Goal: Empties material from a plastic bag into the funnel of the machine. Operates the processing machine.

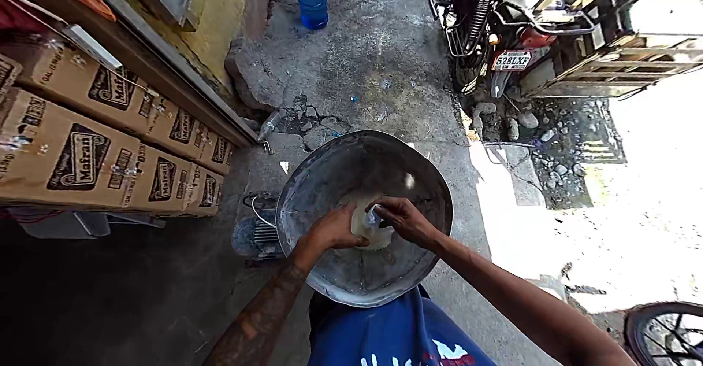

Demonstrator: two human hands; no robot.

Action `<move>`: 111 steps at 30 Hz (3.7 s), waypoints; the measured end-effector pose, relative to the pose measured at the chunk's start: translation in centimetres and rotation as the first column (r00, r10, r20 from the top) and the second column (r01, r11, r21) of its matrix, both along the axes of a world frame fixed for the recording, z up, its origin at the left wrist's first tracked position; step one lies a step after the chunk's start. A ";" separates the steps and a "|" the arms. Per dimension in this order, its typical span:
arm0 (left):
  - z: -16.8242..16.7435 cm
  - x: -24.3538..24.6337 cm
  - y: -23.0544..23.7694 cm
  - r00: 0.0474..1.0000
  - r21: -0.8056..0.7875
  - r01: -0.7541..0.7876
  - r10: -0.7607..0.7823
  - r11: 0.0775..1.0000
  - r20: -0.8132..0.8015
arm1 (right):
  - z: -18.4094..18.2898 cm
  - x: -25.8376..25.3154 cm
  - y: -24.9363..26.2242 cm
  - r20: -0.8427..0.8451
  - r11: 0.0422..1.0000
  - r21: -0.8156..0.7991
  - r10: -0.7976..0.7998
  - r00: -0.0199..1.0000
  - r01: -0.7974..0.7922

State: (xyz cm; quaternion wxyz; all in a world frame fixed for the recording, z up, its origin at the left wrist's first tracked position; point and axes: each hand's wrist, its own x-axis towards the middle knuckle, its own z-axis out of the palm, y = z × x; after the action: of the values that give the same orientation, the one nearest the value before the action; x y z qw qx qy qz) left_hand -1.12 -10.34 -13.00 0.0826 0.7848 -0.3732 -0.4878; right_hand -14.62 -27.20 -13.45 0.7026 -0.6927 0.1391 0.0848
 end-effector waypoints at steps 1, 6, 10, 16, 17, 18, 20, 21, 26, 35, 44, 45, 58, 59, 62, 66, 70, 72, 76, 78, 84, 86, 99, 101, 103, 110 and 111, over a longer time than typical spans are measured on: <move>-0.8 -0.6 -0.2 1.000 0.064 0.010 -0.011 0.998 0.012 | 0.3 0.2 0.0 -0.015 0.998 0.052 -0.043 0.999 0.043; -2.0 -1.0 -1.1 0.998 -0.038 -0.048 0.050 0.998 0.047 | 3.2 1.1 -0.4 0.014 0.974 0.210 -0.094 0.995 0.089; -0.6 0.9 -0.5 0.987 -0.171 -0.105 0.124 0.980 0.105 | 3.5 0.7 -2.4 0.056 0.990 0.112 -0.094 0.994 0.087; 3.3 2.2 0.9 0.955 -0.270 -0.235 0.274 0.934 0.116 | 1.1 -0.6 -4.8 0.121 0.980 -0.200 0.034 0.992 -0.010; 3.8 2.4 1.0 0.953 -0.278 -0.243 0.282 0.929 0.108 | 0.9 -0.7 -4.9 0.105 0.981 -0.190 0.062 0.993 -0.041; 4.3 2.6 1.0 0.954 -0.281 -0.248 0.284 0.927 0.097 | 0.8 -0.7 -4.9 0.080 0.978 -0.195 0.087 0.993 -0.070; 5.2 2.7 1.0 0.956 -0.284 -0.246 0.280 0.927 0.084 | 0.6 -0.6 -4.6 0.027 0.965 -0.240 0.118 0.993 -0.108; 5.7 2.6 1.0 0.957 -0.289 -0.246 0.278 0.925 0.076 | 0.6 -0.6 -4.5 0.006 0.957 -0.265 0.125 0.992 -0.119; 6.9 2.3 0.8 0.939 -0.332 -0.327 0.342 0.885 -0.014 | 0.8 -0.4 -4.0 -0.045 0.905 -0.408 0.114 0.992 -0.122; 6.3 2.2 1.4 0.945 -0.411 -0.290 0.328 0.864 0.022 | 2.0 0.2 -1.9 0.147 0.974 -0.226 0.068 0.987 -0.033; 7.8 3.5 3.4 0.981 -0.452 -0.189 0.184 0.872 -0.055 | 3.0 -0.7 -0.1 0.298 0.951 0.275 -0.224 0.928 0.141; 8.1 3.7 3.7 0.974 -0.526 -0.228 0.191 0.819 -0.123 | 3.1 -0.9 0.2 0.342 0.953 0.276 -0.220 0.914 0.127; 10.1 2.1 5.2 0.943 -0.345 0.047 0.073 0.937 0.325 | 7.7 -1.2 6.3 0.464 0.872 -0.384 -0.101 0.880 0.303; 9.8 1.7 5.5 0.944 -0.370 -0.004 0.126 0.929 0.304 | 7.4 -1.3 6.2 0.456 0.841 -0.445 -0.084 0.886 0.309; 9.7 -0.8 6.6 0.884 -0.569 -0.110 0.342 0.815 0.319 | 7.3 -2.5 7.1 0.512 0.599 -0.676 -0.039 0.858 0.430; 10.1 -4.7 7.2 0.743 -0.820 0.069 0.519 0.569 0.422 | 6.6 -4.3 8.5 0.746 0.441 -0.621 0.079 0.661 0.648; 8.1 -7.2 8.4 0.799 -0.553 0.086 0.274 0.829 0.536 | 4.3 -5.7 8.8 0.506 0.523 -0.758 0.097 0.857 0.389; 8.4 -7.2 8.4 0.766 -0.687 0.120 0.373 0.717 0.524 | 5.1 -5.0 8.8 0.654 0.499 -0.681 0.083 0.752 0.536; 6.8 -8.6 8.5 0.788 -0.783 0.153 0.404 0.603 0.465 | 4.2 -6.5 9.8 0.537 0.534 -0.729 0.060 0.841 0.428; 7.4 -7.8 7.8 0.767 -0.858 0.271 0.440 0.437 0.466 | 4.7 -5.4 9.6 0.708 0.474 -0.647 0.083 0.701 0.597; 8.7 -6.4 7.2 0.906 -0.929 0.186 0.311 0.319 0.288 | 4.5 -5.4 9.4 0.722 0.397 -0.651 0.062 0.689 0.647; 8.3 -5.3 8.2 0.944 -0.901 0.068 0.265 0.428 0.197 | 4.0 -6.3 10.9 0.659 0.387 -0.684 -0.036 0.751 0.618; 13.1 8.5 23.1 0.936 -0.805 -0.329 0.286 0.494 -0.207 | 11.1 2.0 21.7 0.249 0.419 0.264 -0.900 0.358 0.869; 12.4 9.2 25.1 0.931 -0.782 -0.351 0.281 0.515 -0.232 | 11.4 2.6 22.4 0.205 0.419 0.383 -0.907 0.367 0.823; 11.7 9.7 26.5 0.921 -0.765 -0.383 0.274 0.517 -0.276 | 11.6 2.8 22.7 0.281 0.449 0.391 -0.889 0.361 0.803; 10.8 10.4 29.0 0.937 -0.781 -0.343 0.252 0.523 -0.243 | 9.5 4.3 22.3 0.292 0.468 0.446 -0.882 0.370 0.763; 11.1 10.0 29.3 0.955 -0.822 -0.281 0.227 0.495 -0.190 | 9.0 4.5 22.9 0.299 0.504 0.455 -0.863 0.407 0.734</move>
State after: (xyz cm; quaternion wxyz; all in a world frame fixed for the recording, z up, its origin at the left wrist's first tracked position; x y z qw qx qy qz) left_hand 8.93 18.93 -1.93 0.5306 0.6798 -0.4390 -0.2522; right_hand -10.14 -4.27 -4.45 0.7466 -0.4399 0.2594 -0.4263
